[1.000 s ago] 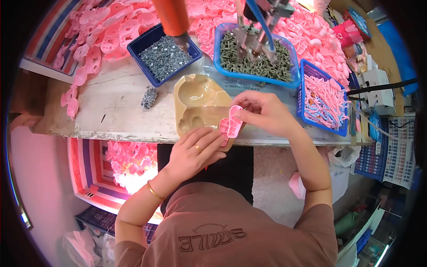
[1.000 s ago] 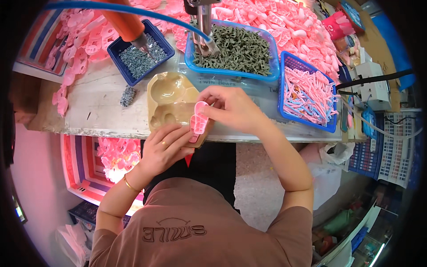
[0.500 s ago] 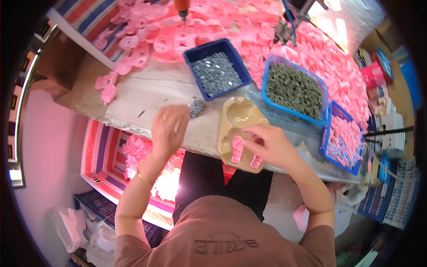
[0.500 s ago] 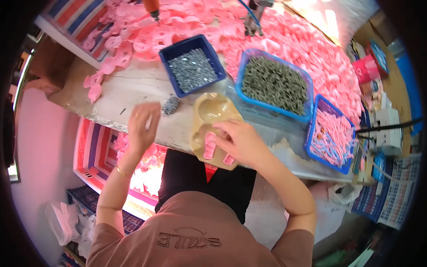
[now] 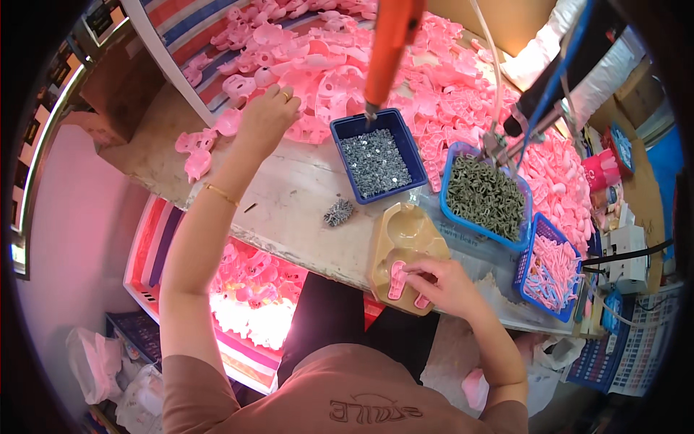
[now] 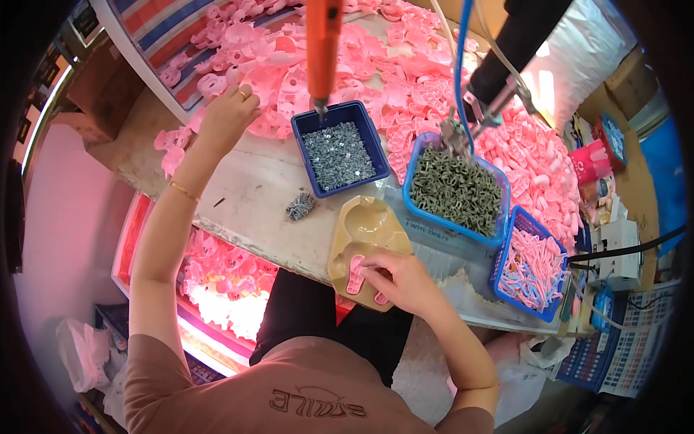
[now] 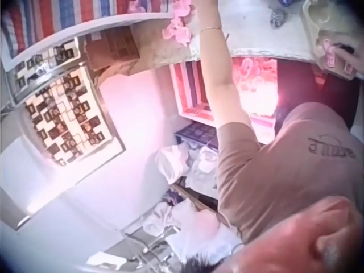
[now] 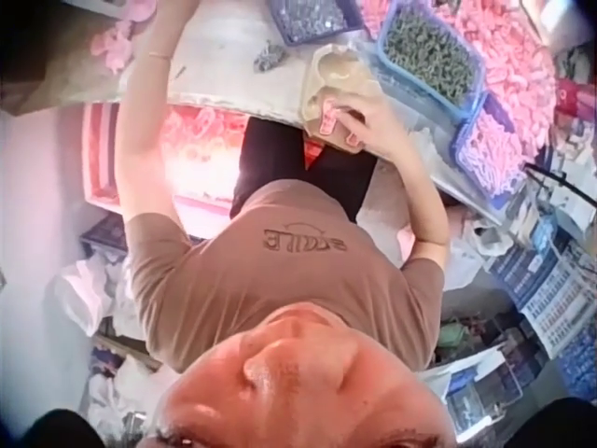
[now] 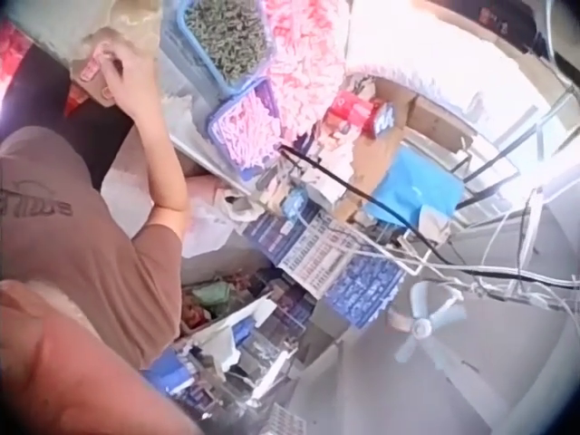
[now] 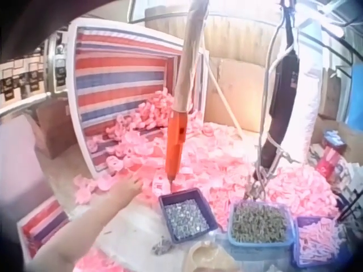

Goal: Assembling small pink toy unicorns by attaching eyes and components using specialized tools.

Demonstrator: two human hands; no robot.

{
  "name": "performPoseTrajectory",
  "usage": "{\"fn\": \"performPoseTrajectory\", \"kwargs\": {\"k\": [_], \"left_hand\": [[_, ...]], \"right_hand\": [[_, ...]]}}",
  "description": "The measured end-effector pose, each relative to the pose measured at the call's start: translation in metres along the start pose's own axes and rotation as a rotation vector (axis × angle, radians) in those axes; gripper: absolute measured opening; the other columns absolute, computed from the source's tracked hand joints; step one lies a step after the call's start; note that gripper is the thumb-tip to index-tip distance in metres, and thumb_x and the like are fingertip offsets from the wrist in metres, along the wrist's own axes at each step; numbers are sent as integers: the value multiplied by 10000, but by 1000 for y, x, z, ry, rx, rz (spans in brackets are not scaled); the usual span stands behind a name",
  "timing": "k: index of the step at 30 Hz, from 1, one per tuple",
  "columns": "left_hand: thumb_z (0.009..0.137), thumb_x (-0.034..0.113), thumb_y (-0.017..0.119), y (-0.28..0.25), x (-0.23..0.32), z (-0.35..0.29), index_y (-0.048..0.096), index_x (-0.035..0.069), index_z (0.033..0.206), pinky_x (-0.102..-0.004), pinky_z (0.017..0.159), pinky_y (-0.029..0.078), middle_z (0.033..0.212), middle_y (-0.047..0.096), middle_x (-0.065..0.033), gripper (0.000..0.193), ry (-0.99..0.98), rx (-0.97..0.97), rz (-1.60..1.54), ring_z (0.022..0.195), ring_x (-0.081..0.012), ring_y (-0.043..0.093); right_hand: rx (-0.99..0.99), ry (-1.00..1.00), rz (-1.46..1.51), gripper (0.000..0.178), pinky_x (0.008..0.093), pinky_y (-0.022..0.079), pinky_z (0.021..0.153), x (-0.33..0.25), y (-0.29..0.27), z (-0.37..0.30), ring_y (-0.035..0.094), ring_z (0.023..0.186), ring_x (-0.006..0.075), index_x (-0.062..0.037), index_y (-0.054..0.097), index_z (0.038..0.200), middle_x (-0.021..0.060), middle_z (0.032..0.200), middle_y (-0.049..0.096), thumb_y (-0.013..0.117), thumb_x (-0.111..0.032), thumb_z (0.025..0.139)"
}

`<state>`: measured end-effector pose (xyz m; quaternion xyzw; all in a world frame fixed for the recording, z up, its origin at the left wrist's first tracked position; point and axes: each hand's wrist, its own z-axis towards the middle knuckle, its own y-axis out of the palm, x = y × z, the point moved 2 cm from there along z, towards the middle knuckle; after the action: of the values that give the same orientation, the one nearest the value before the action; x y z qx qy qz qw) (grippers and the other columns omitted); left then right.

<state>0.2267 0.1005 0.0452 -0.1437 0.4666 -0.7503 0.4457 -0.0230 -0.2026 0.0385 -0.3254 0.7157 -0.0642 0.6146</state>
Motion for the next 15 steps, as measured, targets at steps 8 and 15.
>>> {"fn": "performPoseTrajectory", "kwargs": {"k": [8, 15], "left_hand": [[831, 337, 740, -81, 33, -48, 611, 80, 763, -409, 638, 460, 740, 582, -72, 295, -352, 224, -206, 692, -288, 599], [847, 220, 729, -121, 183, -112, 586, 124, 809, -351, 462, 445, 737, 526, -42, 176, -228, 27, -605, 589, -218, 577]], "right_hand": [[-20, 13, 50, 191, 263, 520, 670, -6, 12, 11, 677, 759, 140, -8, 665, 1065, 87, 872, 677, 630, -157, 951], [73, -100, 879, 246, 281, 499, 890, -20, 50, 30, 619, 1044, 141, -21, 510, 1183, 100, 1121, 622, 587, -54, 951]]}}
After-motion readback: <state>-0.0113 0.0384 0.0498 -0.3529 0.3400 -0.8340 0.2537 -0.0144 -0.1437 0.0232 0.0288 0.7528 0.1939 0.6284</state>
